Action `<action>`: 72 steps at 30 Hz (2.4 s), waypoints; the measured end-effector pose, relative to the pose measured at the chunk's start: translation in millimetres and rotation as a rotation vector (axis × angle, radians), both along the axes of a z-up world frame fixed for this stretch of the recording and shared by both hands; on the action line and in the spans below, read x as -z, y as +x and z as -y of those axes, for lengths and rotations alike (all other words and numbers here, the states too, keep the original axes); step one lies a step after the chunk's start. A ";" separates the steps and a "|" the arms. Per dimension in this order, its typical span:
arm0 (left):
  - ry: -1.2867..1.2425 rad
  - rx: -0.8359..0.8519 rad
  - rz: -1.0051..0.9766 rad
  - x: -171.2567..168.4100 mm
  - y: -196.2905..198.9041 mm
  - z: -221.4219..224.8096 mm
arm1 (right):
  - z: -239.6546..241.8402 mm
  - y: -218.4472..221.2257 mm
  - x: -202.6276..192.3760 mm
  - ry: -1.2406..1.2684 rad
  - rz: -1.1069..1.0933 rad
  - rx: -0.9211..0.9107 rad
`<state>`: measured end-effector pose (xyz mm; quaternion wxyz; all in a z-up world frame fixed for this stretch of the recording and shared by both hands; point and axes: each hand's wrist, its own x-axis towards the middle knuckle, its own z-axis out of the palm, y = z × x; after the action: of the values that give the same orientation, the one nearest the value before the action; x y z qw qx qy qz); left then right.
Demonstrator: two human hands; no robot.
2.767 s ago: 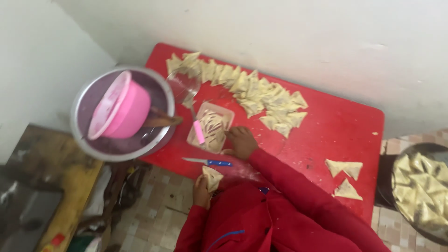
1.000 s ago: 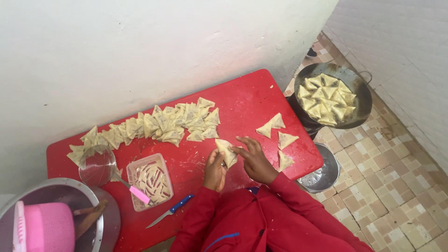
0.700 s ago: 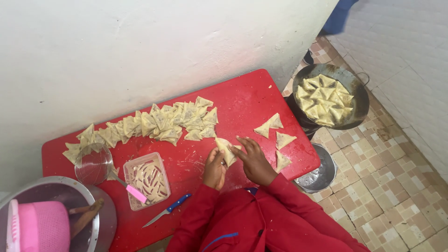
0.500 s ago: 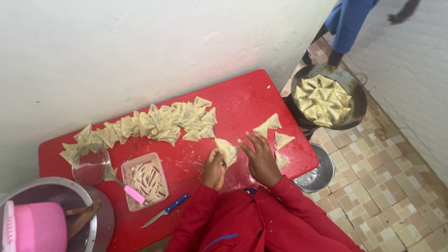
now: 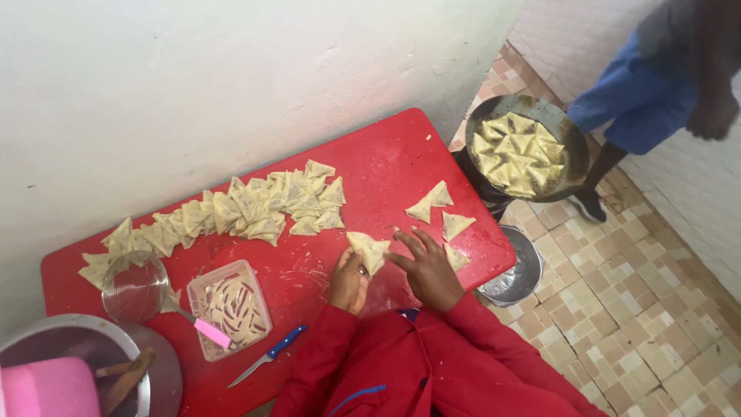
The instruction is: Fold samosa dough and place into a large pan of oil for frying
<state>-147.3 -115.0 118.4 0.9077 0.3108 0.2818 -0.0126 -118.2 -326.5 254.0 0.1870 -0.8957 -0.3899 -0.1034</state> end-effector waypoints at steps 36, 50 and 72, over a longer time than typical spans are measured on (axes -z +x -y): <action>1.608 0.267 -0.782 114.2 181.6 -194.0 | 99.4 28.6 190.5 0.508 -0.966 0.816; 0.816 0.173 -0.017 87.5 105.8 -12.5 | 46.8 38.9 155.9 1.048 -1.368 0.747; 1.703 0.102 -0.541 150.9 235.7 -272.4 | -18.4 90.5 89.4 1.163 -1.388 0.711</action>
<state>88.4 157.4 -32.5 0.2700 0.8778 0.3859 0.0876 -27.6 -308.1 164.6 0.7466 -0.5905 0.2123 0.2209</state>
